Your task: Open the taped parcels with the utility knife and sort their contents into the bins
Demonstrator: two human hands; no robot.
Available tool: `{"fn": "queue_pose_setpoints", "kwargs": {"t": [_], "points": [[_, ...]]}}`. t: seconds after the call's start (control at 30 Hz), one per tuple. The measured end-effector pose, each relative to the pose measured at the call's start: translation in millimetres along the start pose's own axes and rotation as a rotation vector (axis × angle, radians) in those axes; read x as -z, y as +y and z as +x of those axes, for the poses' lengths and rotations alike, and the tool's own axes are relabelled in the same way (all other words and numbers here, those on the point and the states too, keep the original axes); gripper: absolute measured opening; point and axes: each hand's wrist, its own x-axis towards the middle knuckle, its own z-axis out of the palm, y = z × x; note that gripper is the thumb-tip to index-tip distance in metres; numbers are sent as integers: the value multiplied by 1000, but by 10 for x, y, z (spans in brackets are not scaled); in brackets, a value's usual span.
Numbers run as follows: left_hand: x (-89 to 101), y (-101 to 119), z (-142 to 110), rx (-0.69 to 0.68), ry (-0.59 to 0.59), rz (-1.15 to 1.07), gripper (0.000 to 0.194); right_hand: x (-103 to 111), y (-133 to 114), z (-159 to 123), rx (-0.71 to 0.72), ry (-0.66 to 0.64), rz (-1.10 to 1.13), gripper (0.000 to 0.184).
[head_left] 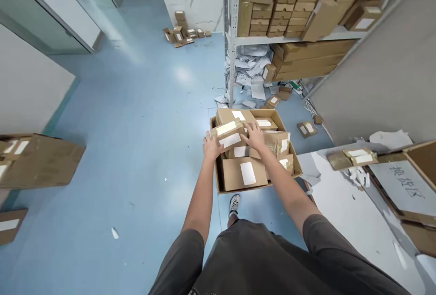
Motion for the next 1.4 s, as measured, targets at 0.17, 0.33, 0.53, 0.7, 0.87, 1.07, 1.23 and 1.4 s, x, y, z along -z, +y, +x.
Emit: {"fn": "queue_pose_setpoints", "kwargs": {"t": [0.17, 0.33, 0.53, 0.7, 0.87, 1.07, 1.23, 1.4], "points": [[-370, -76, 251, 104, -142, -169, 96, -449, -133, 395, 35, -201, 23, 88], [-412, 59, 208, 95, -53, -203, 82, -454, -200, 364, -57, -217, 34, 88], [112, 439, -43, -22, 157, -135, 77, 141, -138, 167, 38, 29, 133, 99], [309, 1343, -311, -254, 238, -55, 74, 912, 389, -423, -74, 283, 88, 94], [-190, 2763, -820, -611, 108, -55, 73, 1563, 1498, -1699, -378, 471, -22, 82], [-1464, 4367, -2125, -992, -195, -32, 73, 1706, 2798, -3964, -830, 580, -42, 84], [-2552, 5134, -3244, -1125, -417, 55, 71, 1429, 3518, -5511, -1095, 619, 34, 79], [-3504, 5315, -3777, -1075, -520, 157, 69, 871, 4134, -6230, -1160, 593, 173, 83]]}}
